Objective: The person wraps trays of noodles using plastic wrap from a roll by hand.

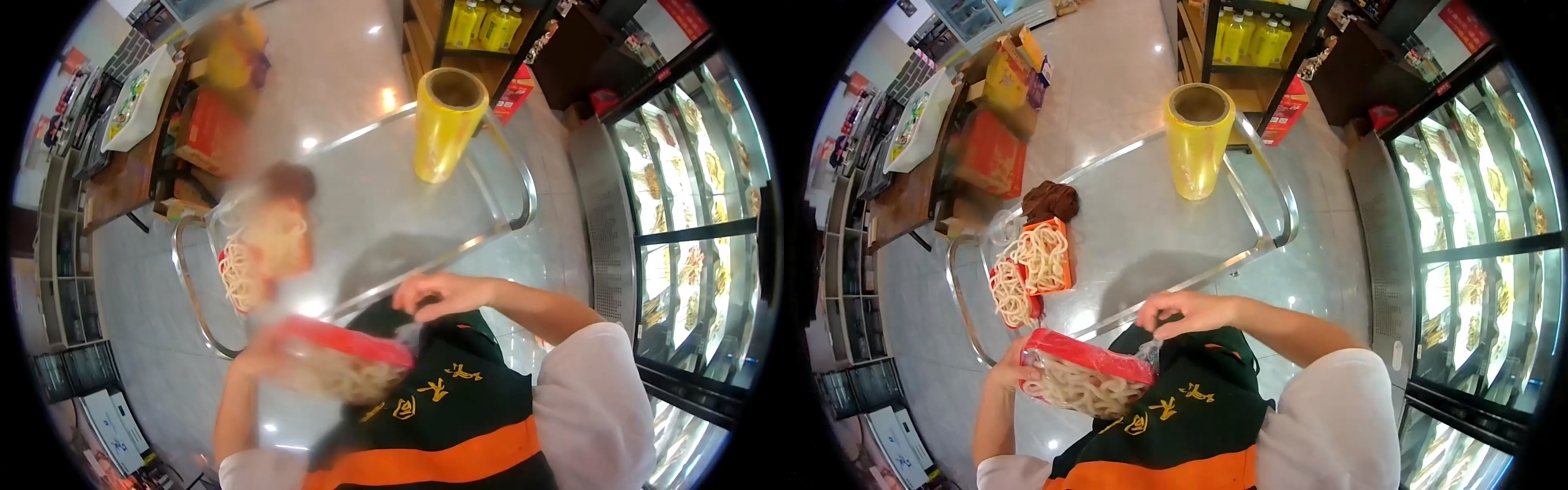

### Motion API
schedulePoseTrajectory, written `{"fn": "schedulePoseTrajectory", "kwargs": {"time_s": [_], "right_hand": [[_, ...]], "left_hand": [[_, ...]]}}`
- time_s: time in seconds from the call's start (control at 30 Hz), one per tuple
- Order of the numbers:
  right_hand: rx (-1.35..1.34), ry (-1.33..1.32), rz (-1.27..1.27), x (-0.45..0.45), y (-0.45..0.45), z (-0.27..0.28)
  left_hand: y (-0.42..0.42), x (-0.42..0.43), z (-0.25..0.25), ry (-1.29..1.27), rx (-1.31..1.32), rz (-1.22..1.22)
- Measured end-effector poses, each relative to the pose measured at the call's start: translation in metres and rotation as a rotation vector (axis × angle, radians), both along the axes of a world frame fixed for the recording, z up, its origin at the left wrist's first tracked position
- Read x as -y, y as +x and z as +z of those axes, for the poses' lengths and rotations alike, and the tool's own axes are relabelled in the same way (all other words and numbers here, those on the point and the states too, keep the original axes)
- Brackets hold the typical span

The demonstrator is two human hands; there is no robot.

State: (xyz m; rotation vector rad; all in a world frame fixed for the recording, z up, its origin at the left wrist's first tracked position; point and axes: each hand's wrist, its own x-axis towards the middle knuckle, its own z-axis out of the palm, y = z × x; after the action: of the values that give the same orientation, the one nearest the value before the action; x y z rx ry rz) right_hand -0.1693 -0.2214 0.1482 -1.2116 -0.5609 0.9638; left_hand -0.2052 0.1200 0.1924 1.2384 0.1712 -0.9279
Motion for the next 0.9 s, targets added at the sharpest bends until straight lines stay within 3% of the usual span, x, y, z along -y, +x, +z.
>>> {"fn": "schedulePoseTrajectory", "kwargs": {"time_s": [0.07, 0.13, 0.17, 0.3, 0.37, 0.4, 0.47, 0.53, 0.6, 0.63, 0.7, 0.73, 0.8, 0.9], "right_hand": [[-0.045, -0.035, -0.118, -0.011, -0.006, 0.006], [0.437, -0.044, -0.144, -0.02, -0.01, 0.003], [0.529, -0.143, -0.133, -0.032, -0.021, 0.015], [0.505, -0.037, -0.118, -0.037, -0.028, 0.019], [-0.253, -0.069, -0.084, -0.034, -0.033, 0.027], [-0.25, -0.068, -0.084, -0.035, -0.036, 0.025], [-0.453, 0.048, -0.324, -0.038, -0.042, 0.023], [-0.395, -0.052, -0.445, -0.039, -0.038, 0.016], [0.081, -0.307, -0.459, -0.042, -0.032, -0.002], [0.083, -0.307, -0.46, -0.046, -0.031, -0.014], [0.392, -0.401, -0.317, -0.058, -0.029, -0.039], [0.392, -0.4, -0.319, -0.068, -0.03, -0.05], [0.592, -0.309, 0.024, -0.089, -0.037, -0.062], [0.402, 0.036, 0.143, -0.123, -0.058, -0.062]], "left_hand": [[0.002, 0.003, 0.004, 0.004, -0.002, -0.013], [0.0, 0.003, 0.006, 0.015, -0.001, -0.014], [-0.001, 0.003, 0.004, 0.001, 0.009, -0.009], [0.0, 0.01, 0.015, 0.021, -0.008, -0.016], [0.0, 0.01, 0.015, 0.016, 0.01, -0.022], [0.0, 0.011, 0.014, 0.009, 0.028, -0.027], [-0.003, 0.012, 0.014, 0.026, 0.036, -0.012], [-0.009, 0.012, 0.013, 0.044, 0.04, 0.003], [-0.015, 0.01, 0.006, 0.007, 0.075, 0.059], [-0.019, 0.009, 0.002, 0.006, 0.077, 0.058], [-0.027, 0.004, -0.008, 0.014, 0.115, 0.105], [-0.031, 0.002, -0.01, 0.016, 0.116, 0.102], [-0.039, -0.001, -0.018, -0.014, 0.045, 0.213], [-0.048, -0.016, -0.047, 0.103, 0.187, 0.175]]}}
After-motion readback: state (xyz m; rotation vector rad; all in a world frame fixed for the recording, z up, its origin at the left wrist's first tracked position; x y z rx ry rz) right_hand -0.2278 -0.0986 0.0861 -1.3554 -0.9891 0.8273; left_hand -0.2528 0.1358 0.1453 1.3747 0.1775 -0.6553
